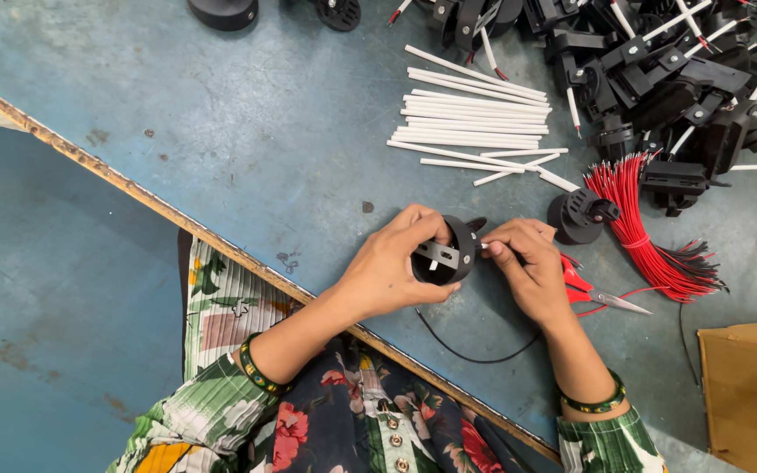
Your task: The person inserts red and black wires into white plastic tubes, then feeds the tubes through black plastic housings. The person repeats this process for multiple units, placing finished assemblies on the table.
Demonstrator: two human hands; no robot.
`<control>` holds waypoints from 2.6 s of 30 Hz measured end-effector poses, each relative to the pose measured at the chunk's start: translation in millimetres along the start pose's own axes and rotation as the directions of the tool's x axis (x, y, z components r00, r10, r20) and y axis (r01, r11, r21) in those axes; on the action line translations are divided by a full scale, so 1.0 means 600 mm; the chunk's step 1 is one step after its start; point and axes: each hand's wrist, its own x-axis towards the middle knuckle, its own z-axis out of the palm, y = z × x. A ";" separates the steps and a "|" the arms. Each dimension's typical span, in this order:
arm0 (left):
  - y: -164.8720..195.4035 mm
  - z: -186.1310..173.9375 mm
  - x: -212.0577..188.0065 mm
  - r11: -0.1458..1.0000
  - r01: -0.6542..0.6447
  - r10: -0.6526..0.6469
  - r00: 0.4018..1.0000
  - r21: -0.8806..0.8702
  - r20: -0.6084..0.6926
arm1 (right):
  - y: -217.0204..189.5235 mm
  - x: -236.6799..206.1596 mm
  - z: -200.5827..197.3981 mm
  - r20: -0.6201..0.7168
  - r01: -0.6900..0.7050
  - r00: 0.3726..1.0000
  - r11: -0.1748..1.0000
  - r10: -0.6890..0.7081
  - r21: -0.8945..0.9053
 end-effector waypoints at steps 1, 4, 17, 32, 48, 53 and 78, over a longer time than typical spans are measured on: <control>0.000 0.000 0.001 1.000 0.003 -0.003 1.000 0.001 0.005 | 0.000 -0.001 0.000 0.001 0.005 1.000 1.000 -0.005 -0.010; 0.003 0.001 0.000 1.000 0.001 0.000 1.000 0.005 -0.006 | -0.001 -0.001 0.001 -0.002 -0.001 1.000 1.000 0.001 -0.017; 0.007 0.003 0.002 0.996 0.065 -0.067 0.997 -0.068 -0.040 | -0.003 0.000 -0.006 -0.039 0.003 0.999 0.997 -0.006 -0.076; 0.014 -0.007 0.002 0.994 -0.080 0.082 0.996 -0.073 0.020 | -0.008 -0.007 0.012 -0.074 -0.024 0.997 0.998 0.020 -0.051; 0.004 -0.019 -0.014 0.956 0.121 -0.118 0.993 -0.266 0.027 | -0.042 0.000 0.028 -0.148 -0.001 0.989 0.991 -0.019 -0.136; -0.001 -0.020 -0.018 0.946 0.057 -0.081 0.995 -0.320 -0.059 | -0.041 0.001 0.010 -0.121 0.029 0.991 0.986 -0.050 -0.166; -0.003 -0.022 -0.018 0.865 0.020 -0.110 0.982 -0.502 -0.151 | 0.009 -0.008 -0.045 -0.339 -0.043 0.933 0.894 -0.125 -0.447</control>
